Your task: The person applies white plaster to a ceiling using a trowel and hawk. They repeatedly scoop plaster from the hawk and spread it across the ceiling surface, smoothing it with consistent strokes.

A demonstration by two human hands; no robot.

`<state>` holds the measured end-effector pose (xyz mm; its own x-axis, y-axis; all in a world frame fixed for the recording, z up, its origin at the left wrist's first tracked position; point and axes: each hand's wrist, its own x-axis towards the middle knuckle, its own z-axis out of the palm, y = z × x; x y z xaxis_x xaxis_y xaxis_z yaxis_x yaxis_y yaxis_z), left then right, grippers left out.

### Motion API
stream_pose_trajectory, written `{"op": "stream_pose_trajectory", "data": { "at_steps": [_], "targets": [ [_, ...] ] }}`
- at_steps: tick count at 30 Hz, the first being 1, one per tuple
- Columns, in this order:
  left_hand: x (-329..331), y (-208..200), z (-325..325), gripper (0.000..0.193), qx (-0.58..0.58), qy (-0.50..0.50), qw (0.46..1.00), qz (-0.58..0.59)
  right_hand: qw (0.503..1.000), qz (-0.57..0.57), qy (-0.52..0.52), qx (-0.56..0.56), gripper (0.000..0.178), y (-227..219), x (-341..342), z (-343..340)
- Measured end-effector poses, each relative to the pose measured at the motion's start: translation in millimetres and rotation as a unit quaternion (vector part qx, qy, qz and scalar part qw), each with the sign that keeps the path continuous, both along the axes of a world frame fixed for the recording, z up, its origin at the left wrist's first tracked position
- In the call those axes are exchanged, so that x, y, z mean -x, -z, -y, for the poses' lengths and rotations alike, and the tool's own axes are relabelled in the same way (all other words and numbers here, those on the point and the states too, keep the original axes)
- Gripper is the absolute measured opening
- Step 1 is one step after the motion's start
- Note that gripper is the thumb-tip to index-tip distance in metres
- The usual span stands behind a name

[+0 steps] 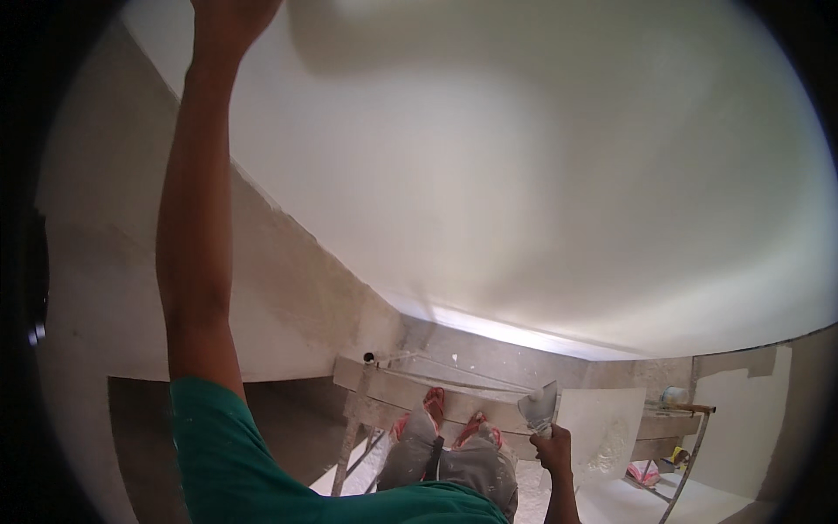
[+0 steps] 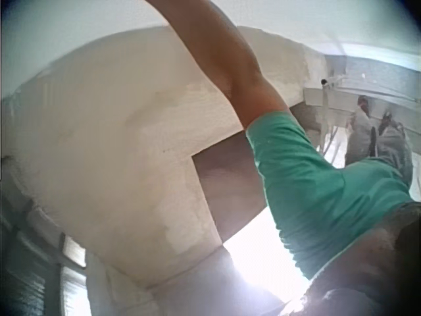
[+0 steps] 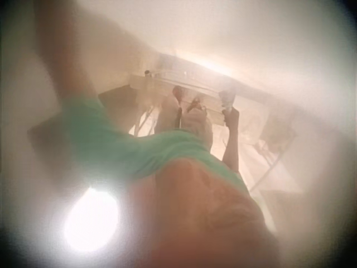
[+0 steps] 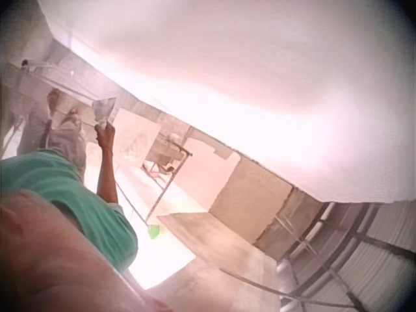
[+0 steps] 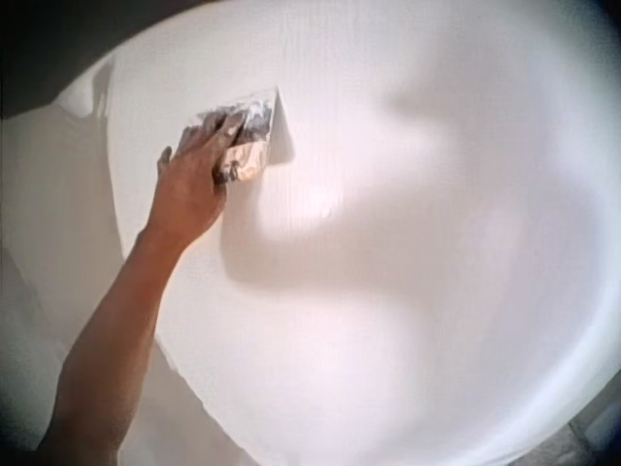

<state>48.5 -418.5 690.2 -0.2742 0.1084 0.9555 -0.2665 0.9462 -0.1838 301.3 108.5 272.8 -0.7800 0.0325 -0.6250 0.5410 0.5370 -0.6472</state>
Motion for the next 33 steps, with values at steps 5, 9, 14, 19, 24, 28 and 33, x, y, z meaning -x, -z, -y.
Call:
{"op": "stream_pose_trajectory", "data": {
  "at_steps": [5, 9, 14, 19, 24, 28, 33],
  "targets": [
    [10.5, 235.9, -7.0, 0.071, -0.036, 0.033, 0.998, 0.033, 0.999, 0.003, 0.000, -0.044, 0.020, 135.6, 22.5, -13.0],
    [20.7, 399.4, -29.7, 0.072, -0.091, 0.025, 0.992, 0.089, 0.998, 0.014, -0.012, -0.057, 0.020, 235.2, 39.9, -34.9],
    [29.6, 604.4, -44.8, 0.089, -0.113, 0.093, 0.985, 0.095, 0.995, 0.037, -0.012, -0.087, 0.020, 353.8, 42.5, -37.9],
    [37.1, 777.3, -68.4, 0.096, -0.190, 0.083, 0.965, 0.162, 0.995, 0.045, 0.002, -0.094, 0.020, 445.0, 44.5, -49.9],
    [37.6, 894.1, -80.1, 0.086, -0.202, 0.097, 0.952, 0.207, 0.993, 0.035, 0.009, -0.109, 0.018, 472.0, 46.1, -67.6],
    [3.7, 892.6, -81.8, 0.078, -0.251, 0.086, 0.922, 0.284, 0.996, 0.000, -0.006, -0.086, 0.018, 453.6, 51.8, -65.5],
    [-119.1, 826.6, -116.7, 0.062, -0.490, 0.234, 0.825, 0.155, 0.994, -0.020, -0.072, -0.074, 0.017, 364.1, 44.7, -28.8]
  ]
}}
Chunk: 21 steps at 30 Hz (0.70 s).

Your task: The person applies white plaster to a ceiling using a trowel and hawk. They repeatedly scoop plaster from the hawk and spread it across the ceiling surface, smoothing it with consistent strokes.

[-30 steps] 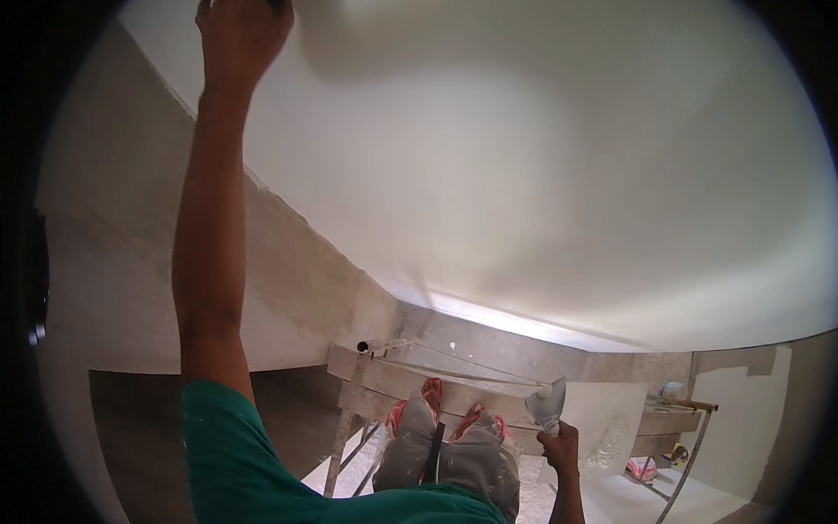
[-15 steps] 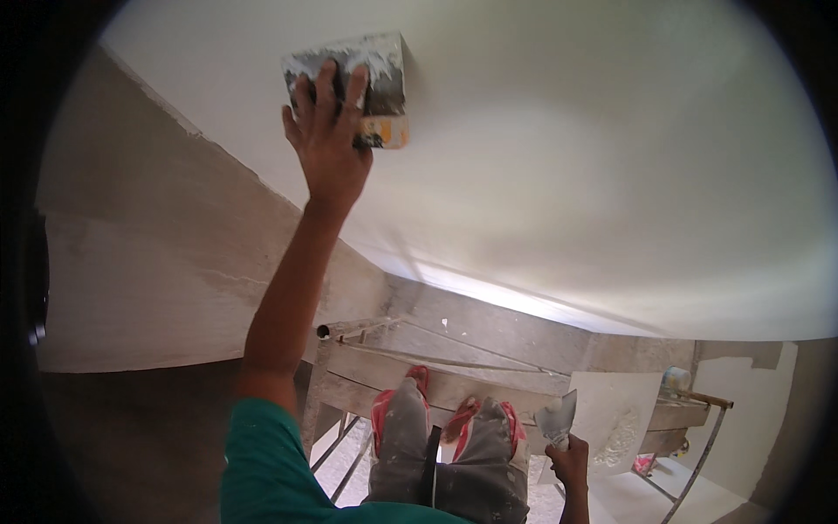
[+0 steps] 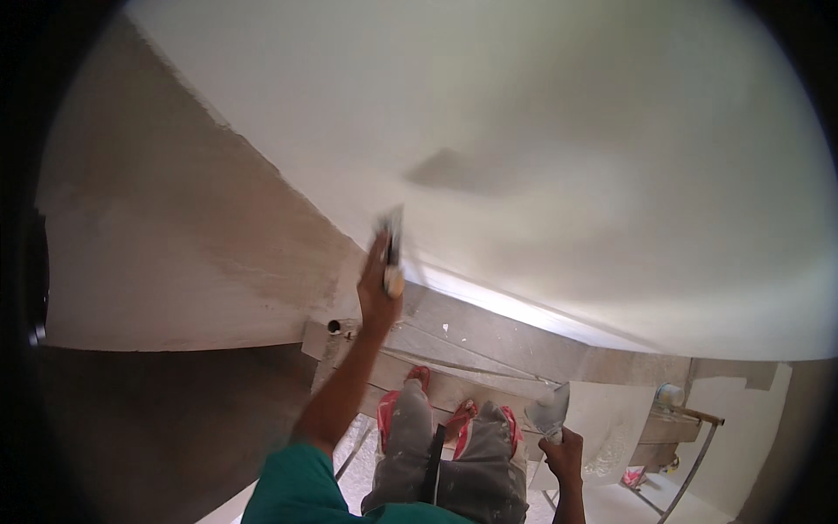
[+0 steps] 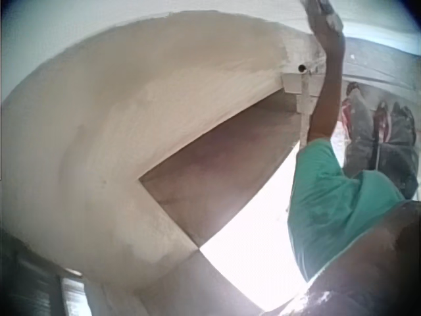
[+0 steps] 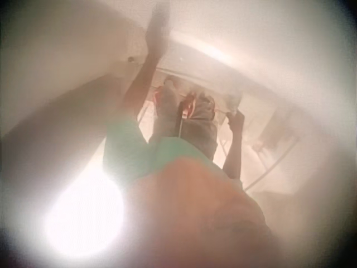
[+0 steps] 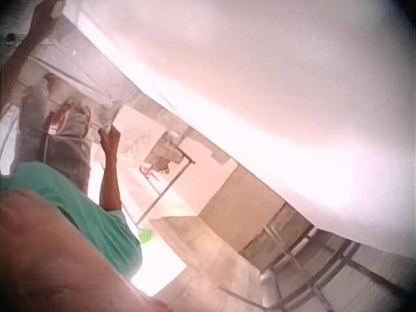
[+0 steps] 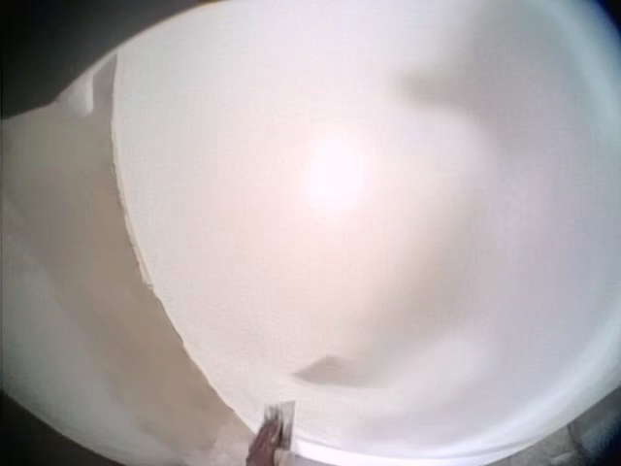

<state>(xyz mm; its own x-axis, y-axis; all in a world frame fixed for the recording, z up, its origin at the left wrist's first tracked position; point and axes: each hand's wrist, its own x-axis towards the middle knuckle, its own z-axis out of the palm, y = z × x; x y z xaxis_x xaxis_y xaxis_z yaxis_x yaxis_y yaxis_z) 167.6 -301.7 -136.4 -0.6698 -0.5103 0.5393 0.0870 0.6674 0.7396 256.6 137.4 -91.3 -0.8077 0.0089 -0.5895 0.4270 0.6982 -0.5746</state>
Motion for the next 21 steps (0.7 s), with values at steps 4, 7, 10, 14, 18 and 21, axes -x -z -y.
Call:
{"op": "stream_pose_trajectory", "data": {
  "at_steps": [4, 7, 10, 14, 18, 21],
  "targets": [
    [-147.2, -33.8, -30.6, 0.030, -0.432, -0.056, 0.893, 0.111, 0.998, -0.005, -0.056, 0.020, 0.015, -95.7, -14.7, 37.9],
    [-236.3, -95.8, -45.8, 0.036, -0.668, -0.038, 0.742, 0.045, 0.984, -0.066, -0.166, 0.027, 0.024, -170.6, -30.8, 66.1],
    [-256.0, -231.1, -47.6, 0.039, -0.786, -0.062, 0.609, -0.091, 0.962, -0.141, -0.231, 0.037, 0.032, -252.9, -24.5, 117.5],
    [-280.4, -355.7, -42.1, 0.041, -0.769, -0.005, 0.626, -0.127, 0.952, -0.126, -0.274, 0.045, 0.033, -352.3, -50.8, 169.8],
    [-300.2, -411.2, -33.8, 0.043, -0.605, 0.061, 0.792, -0.044, 0.942, -0.149, -0.293, 0.062, 0.033, -426.8, -72.0, 210.6],
    [-300.9, -474.8, -25.4, 0.047, -0.747, 0.034, 0.657, -0.100, 0.952, -0.132, -0.267, 0.073, 0.032, -468.6, -86.7, 230.3]
  ]
}}
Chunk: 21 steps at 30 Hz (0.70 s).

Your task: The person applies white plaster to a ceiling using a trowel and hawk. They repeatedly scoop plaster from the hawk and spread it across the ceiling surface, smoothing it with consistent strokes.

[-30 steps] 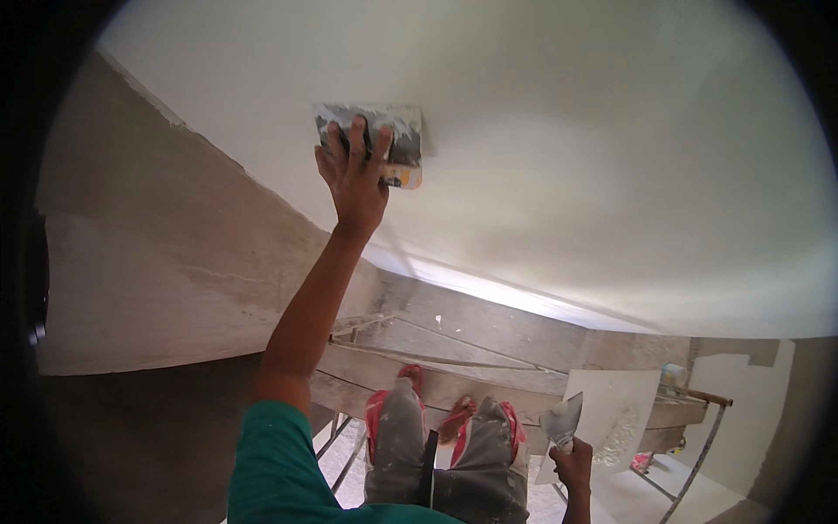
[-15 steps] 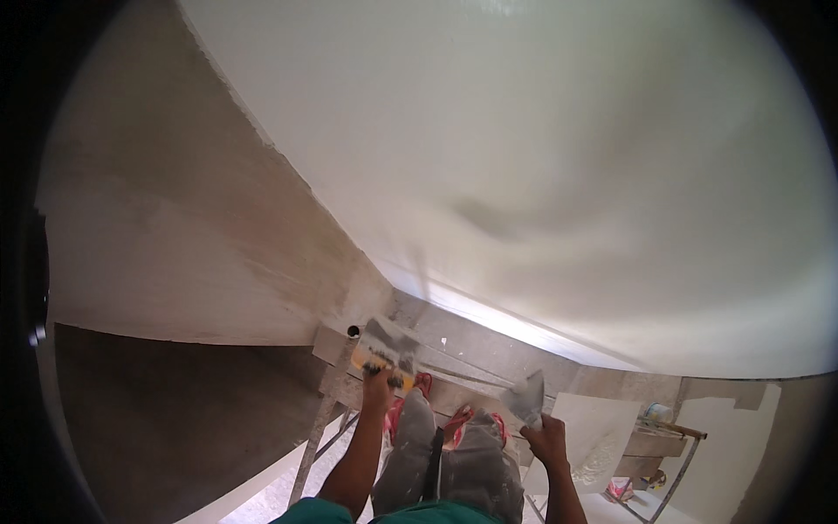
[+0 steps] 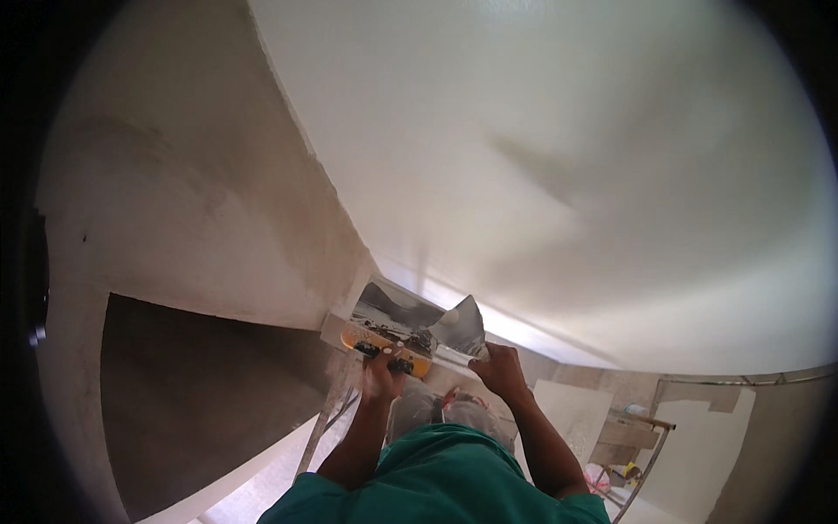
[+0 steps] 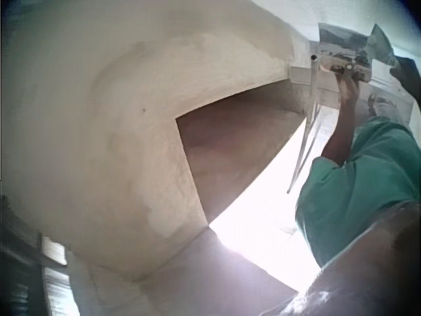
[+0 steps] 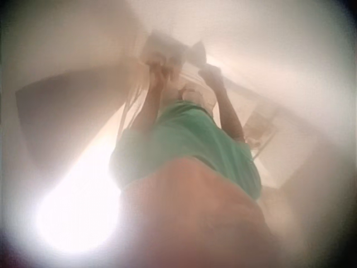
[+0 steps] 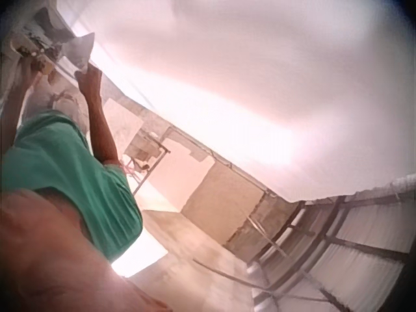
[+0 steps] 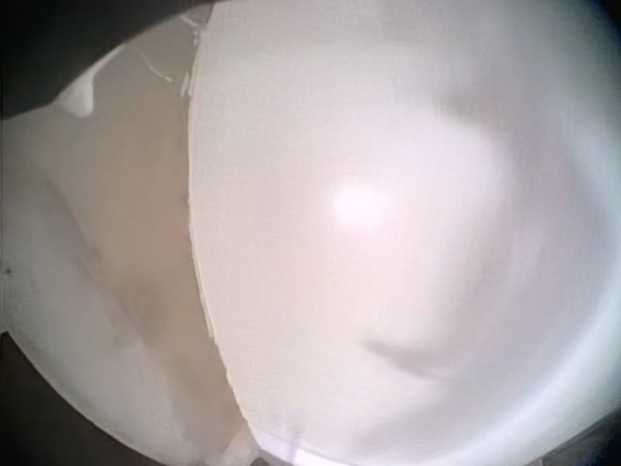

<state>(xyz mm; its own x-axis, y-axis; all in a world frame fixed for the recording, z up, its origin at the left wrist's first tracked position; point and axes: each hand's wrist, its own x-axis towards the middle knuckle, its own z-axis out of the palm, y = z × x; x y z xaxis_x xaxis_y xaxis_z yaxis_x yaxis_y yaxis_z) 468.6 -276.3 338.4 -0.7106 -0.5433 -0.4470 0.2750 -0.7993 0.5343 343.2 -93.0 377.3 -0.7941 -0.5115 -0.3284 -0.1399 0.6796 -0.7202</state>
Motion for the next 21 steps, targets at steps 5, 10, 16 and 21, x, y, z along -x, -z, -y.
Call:
{"op": "stream_pose_trajectory", "data": {
  "at_steps": [5, 10, 16, 21],
  "targets": [
    [3.5, -18.3, 21.2, 0.040, 0.168, 0.036, 0.984, -0.044, 0.999, -0.043, -0.018, 0.005, 0.028, -52.6, 7.6, 29.8],
    [1.4, -62.4, 44.4, 0.023, 0.299, 0.143, 0.943, 0.037, 0.997, -0.068, -0.024, 0.016, 0.023, -95.6, 13.8, 59.9],
    [22.2, -111.3, 75.2, 0.047, 0.595, 0.198, 0.774, 0.090, 0.995, -0.002, 0.085, 0.060, 0.022, -151.3, 32.9, 62.4],
    [-10.8, -2.7, 104.6, 0.058, 0.578, 0.180, 0.755, 0.251, 0.985, 0.009, 0.155, 0.074, 0.023, -164.3, 17.9, 19.7]
  ]
}}
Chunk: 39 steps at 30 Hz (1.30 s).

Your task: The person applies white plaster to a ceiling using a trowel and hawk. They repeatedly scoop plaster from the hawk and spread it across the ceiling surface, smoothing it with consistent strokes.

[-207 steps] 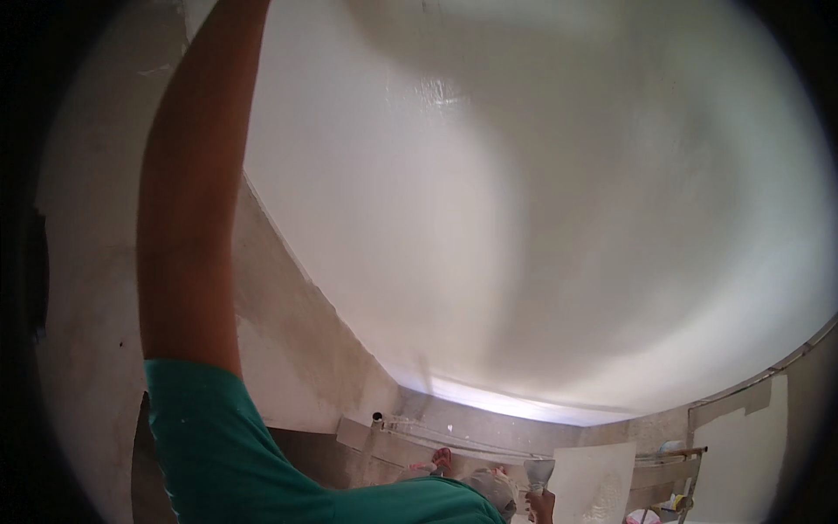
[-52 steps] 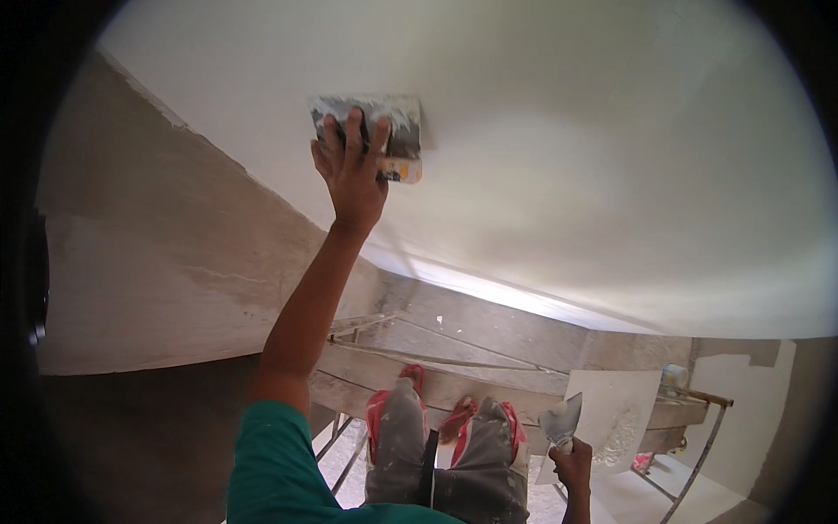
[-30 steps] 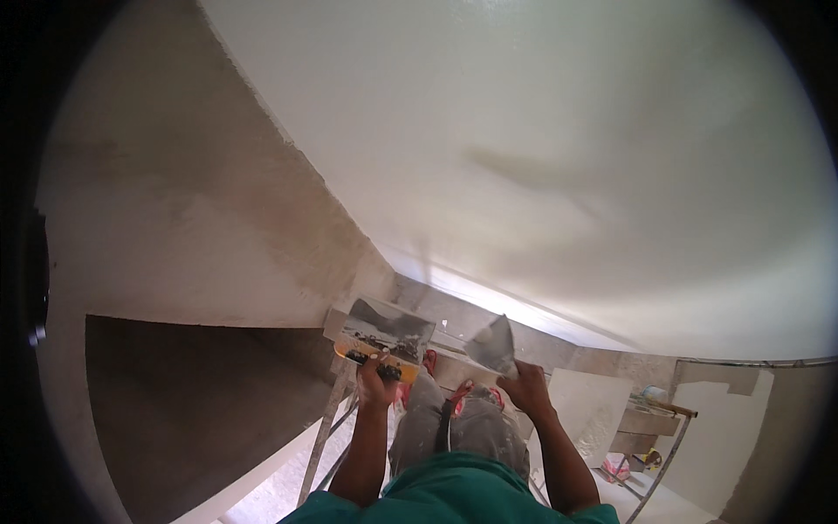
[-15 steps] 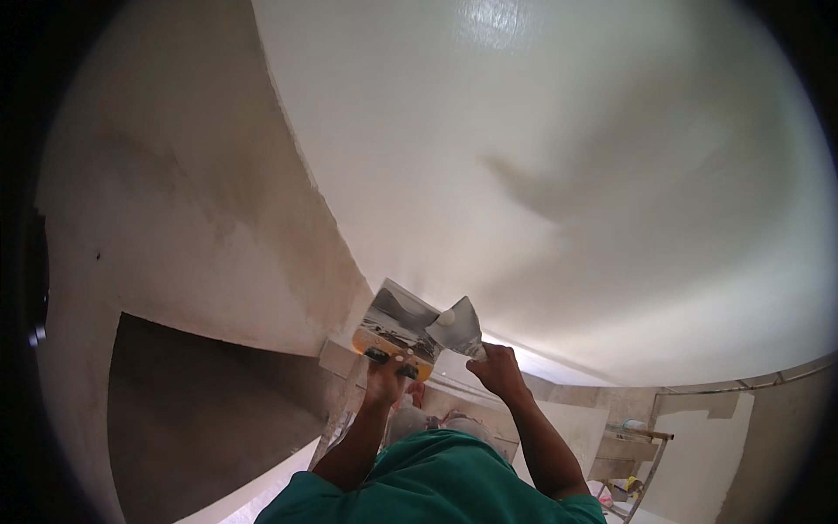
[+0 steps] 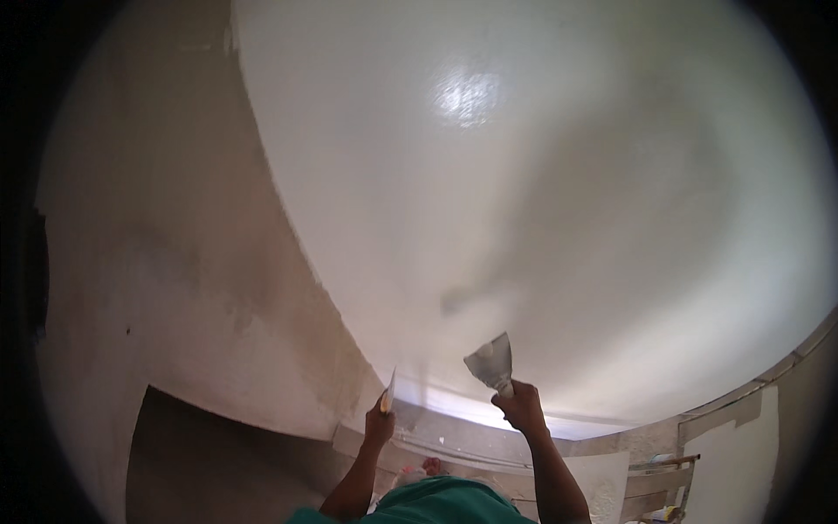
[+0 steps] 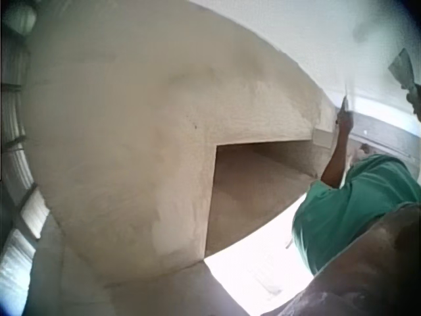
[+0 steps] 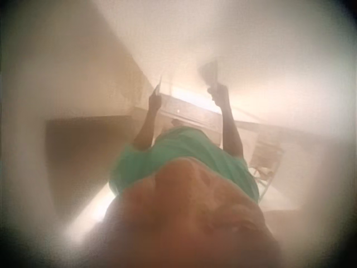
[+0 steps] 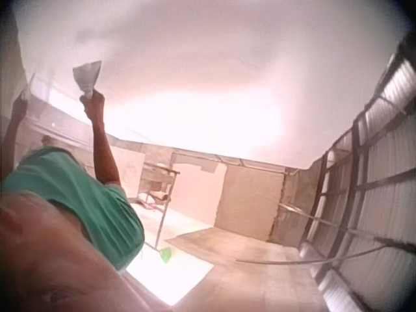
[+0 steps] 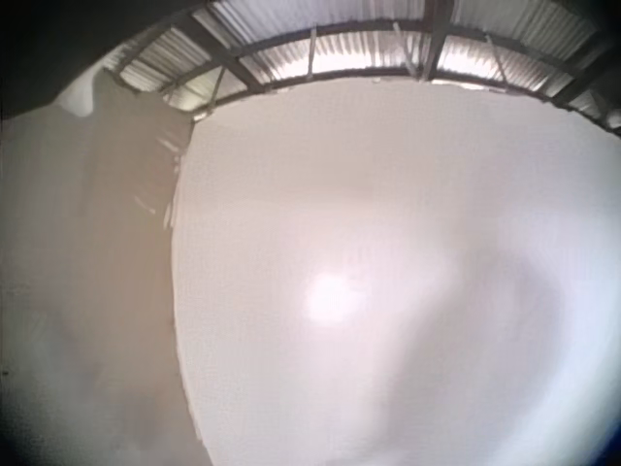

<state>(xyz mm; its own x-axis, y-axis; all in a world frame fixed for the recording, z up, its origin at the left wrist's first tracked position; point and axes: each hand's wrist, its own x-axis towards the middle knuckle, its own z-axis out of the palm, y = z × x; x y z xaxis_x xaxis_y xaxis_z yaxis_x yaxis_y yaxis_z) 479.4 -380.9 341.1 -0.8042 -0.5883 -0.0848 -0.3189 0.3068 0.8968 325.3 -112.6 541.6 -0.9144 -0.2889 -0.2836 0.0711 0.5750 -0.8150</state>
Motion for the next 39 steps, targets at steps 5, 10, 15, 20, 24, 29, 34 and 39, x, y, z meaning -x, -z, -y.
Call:
{"op": "stream_pose_trajectory", "data": {
  "at_steps": [5, 10, 15, 20, 24, 29, 34, 39],
  "targets": [
    [-67.8, 126.0, 14.1, 0.032, 0.009, 0.016, 0.971, 0.240, 0.992, 0.048, 0.112, 0.030, 0.024, 27.0, -32.5, -90.5],
    [-70.7, 195.9, -9.1, 0.033, 0.107, 0.051, 0.932, 0.342, 0.978, 0.018, 0.208, 0.020, 0.029, 108.3, -37.2, -195.9],
    [36.3, 245.9, -21.4, 0.038, 0.027, 0.045, 0.919, 0.390, 0.926, 0.017, 0.366, 0.095, 0.020, 176.0, -12.2, -285.0],
    [122.9, 218.6, -96.5, 0.036, 0.082, 0.178, 0.922, 0.333, 0.885, 0.008, 0.463, 0.050, 0.020, 266.4, -76.0, -387.0],
    [149.3, 205.9, -158.8, 0.030, 0.057, 0.211, 0.911, 0.350, 0.885, -0.008, 0.462, -0.054, 0.020, 296.6, -125.7, -437.0],
    [143.3, 207.6, -224.5, 0.029, 0.053, 0.225, 0.882, 0.412, 0.880, 0.076, 0.467, -0.038, 0.021, 307.8, -150.2, -483.5],
    [148.4, 232.3, -265.2, 0.028, 0.075, 0.248, 0.863, 0.434, 0.878, 0.058, 0.475, 0.035, 0.022, 338.8, -141.9, -532.4],
    [157.5, 252.1, -314.0, 0.032, 0.048, 0.246, 0.859, 0.446, 0.888, 0.077, 0.452, 0.017, 0.026, 378.0, -145.4, -586.9]
  ]
}}
